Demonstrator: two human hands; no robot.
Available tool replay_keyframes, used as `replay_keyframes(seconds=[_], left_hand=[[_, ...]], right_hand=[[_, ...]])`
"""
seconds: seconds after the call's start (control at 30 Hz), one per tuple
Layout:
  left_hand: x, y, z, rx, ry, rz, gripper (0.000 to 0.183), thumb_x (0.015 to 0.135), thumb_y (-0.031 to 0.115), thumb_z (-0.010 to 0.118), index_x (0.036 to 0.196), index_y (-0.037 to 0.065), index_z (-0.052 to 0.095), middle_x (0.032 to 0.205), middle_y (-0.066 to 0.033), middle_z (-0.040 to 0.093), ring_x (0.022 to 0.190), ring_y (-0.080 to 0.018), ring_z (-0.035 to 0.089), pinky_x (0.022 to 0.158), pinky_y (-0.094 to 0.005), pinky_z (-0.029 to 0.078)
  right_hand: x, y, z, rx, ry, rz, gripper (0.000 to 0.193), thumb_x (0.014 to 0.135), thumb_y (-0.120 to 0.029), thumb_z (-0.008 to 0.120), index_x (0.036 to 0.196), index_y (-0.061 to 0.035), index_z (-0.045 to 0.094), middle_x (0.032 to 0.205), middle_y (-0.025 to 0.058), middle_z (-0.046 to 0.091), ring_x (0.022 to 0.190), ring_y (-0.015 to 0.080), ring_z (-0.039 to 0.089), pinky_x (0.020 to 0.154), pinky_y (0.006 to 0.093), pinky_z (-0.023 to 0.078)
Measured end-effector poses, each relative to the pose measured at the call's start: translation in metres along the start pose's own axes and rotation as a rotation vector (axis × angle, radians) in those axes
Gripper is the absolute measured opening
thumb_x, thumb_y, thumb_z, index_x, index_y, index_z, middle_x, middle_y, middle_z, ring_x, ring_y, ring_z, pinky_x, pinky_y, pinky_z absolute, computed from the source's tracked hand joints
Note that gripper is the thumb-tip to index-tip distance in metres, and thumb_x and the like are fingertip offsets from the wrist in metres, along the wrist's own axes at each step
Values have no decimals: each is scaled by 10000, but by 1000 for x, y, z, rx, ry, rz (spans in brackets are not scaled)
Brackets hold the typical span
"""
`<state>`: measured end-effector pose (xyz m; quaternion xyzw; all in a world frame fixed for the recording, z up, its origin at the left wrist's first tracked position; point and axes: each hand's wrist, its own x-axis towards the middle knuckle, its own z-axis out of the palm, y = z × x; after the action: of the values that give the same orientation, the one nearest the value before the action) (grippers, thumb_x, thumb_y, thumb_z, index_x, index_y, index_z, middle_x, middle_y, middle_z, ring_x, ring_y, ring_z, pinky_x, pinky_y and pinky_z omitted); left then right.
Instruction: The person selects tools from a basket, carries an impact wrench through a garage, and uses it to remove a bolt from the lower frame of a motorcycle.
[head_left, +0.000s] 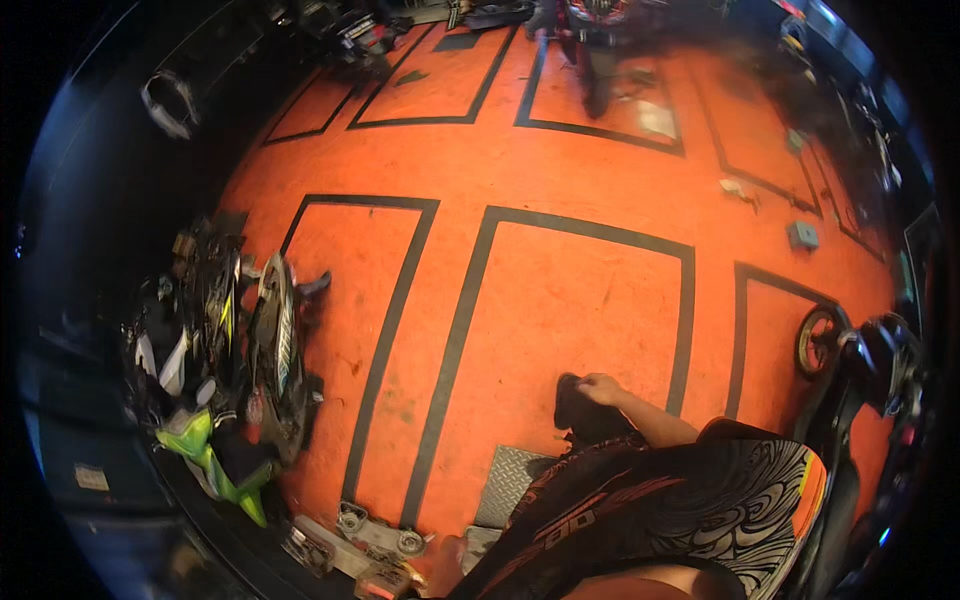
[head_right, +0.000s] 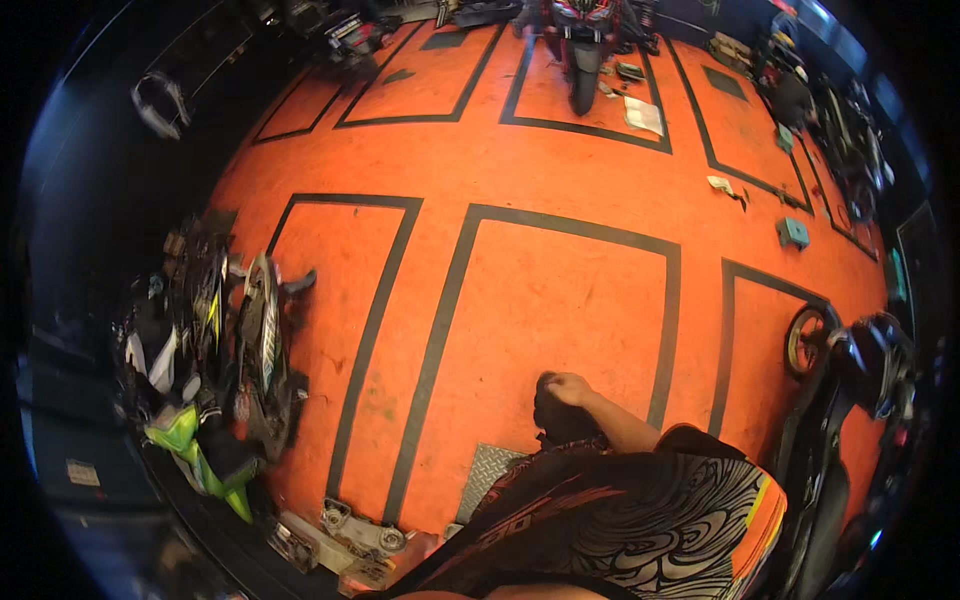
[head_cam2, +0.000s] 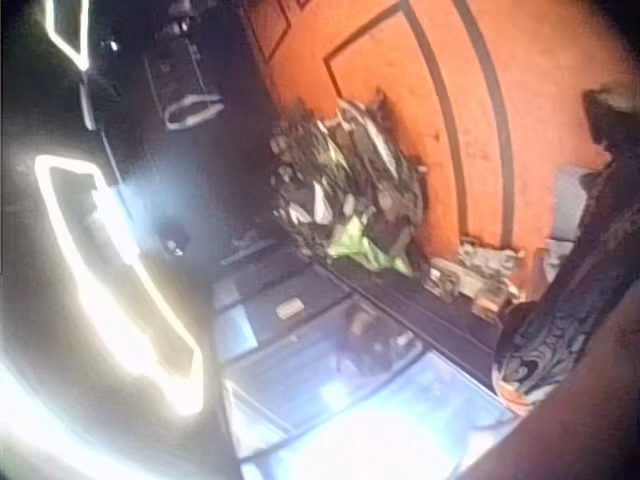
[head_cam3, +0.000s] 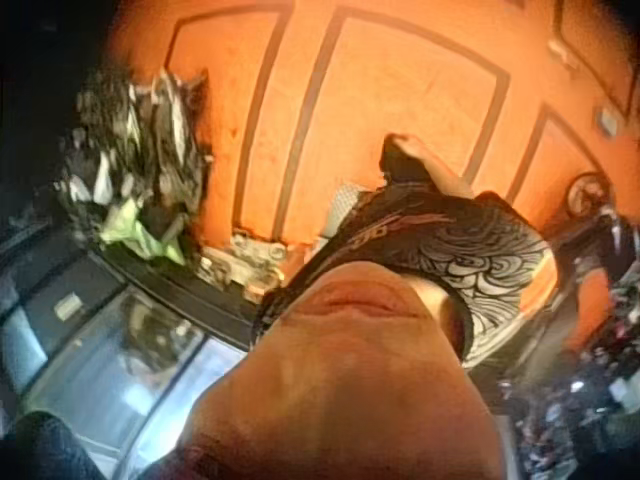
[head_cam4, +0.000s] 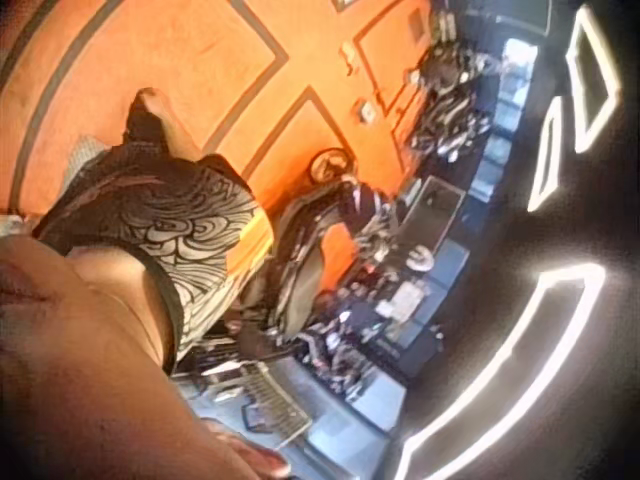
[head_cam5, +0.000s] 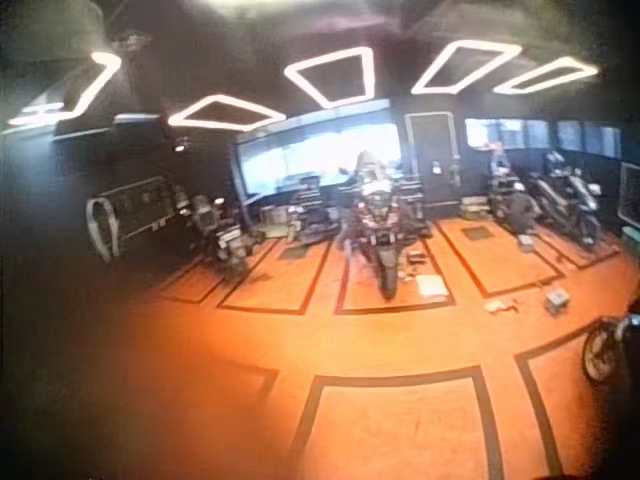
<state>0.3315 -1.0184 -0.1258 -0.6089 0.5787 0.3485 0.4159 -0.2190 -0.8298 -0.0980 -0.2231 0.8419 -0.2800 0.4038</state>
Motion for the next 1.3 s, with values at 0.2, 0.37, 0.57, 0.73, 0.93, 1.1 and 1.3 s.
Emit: replay_keyframes(seconds=[0.2, 0.37, 0.57, 0.73, 0.93, 1.1, 1.3], left_hand=[[35, 159, -195, -984, 441, 277, 363, 968, 299, 499, 1183, 10, 542, 910, -95, 604, 669, -161, 534, 550, -317, 432], [48, 288, -220, -948, 200, 535, 329, 960, 309, 507, 1157, 52, 561, 843, -39, 558, 667, -154, 517, 557, -295, 425], [31, 448, -184, -20, -109, 821, 307, 937, 284, 511, 1036, 29, 650, 877, -90, 628, 747, -202, 596, 726, -350, 480], [38, 417, -219, 293, -156, 640, 320, 940, 303, 504, 1018, 28, 649, 837, -92, 625, 740, -216, 603, 711, -356, 484], [28, 593, -248, 383, -141, 524, 340, 945, 325, 496, 995, 26, 649, 789, -95, 621, 732, -232, 612, 692, -363, 490], [37, 730, -314, 488, -61, 407, 358, 948, 344, 488, 977, 25, 649, 749, -97, 618, 725, -245, 620, 677, -369, 495], [44, 1049, -376, 1543, 310, 1299, 312, 928, 281, 444, 992, 53, 648, 946, -172, 690, 876, -341, 671, 725, -446, 550]], right_hand=[[-38, 233, -24, -311, 8, 696, 270, 841, -227, 555, 1000, -70, 707, 1015, 202, 671, 856, 375, 636, 760, 457, 499], [16, 181, -21, -478, -268, 455, 268, 737, -203, 617, 927, -70, 751, 958, 208, 696, 842, 373, 666, 760, 462, 516], [119, 61, -119, -30, -21, 498, 464, 884, -376, 524, 1217, -74, 640, 1276, 185, 586, 1191, 359, 537, 995, 459, 425], [121, -68, -62, 220, -3, 313, 504, 900, -406, 516, 1288, -92, 586, 1339, 162, 544, 1230, 339, 508, 1037, 438, 401], [180, 15, -227, 194, -31, 420, 524, 880, -411, 550, 1269, -61, 592, 1301, 182, 567, 1171, 342, 549, 993, 441, 435], [174, 75, -290, 379, 342, 707, 459, 866, -386, 585, 1159, -40, 653, 1194, 175, 634, 1048, 350, 624, 919, 432, 488], [156, 162, -304, 574, 750, 897, 389, 825, -350, 582, 997, -23, 702, 1088, 198, 672, 1020, 369, 627, 872, 432, 500]])
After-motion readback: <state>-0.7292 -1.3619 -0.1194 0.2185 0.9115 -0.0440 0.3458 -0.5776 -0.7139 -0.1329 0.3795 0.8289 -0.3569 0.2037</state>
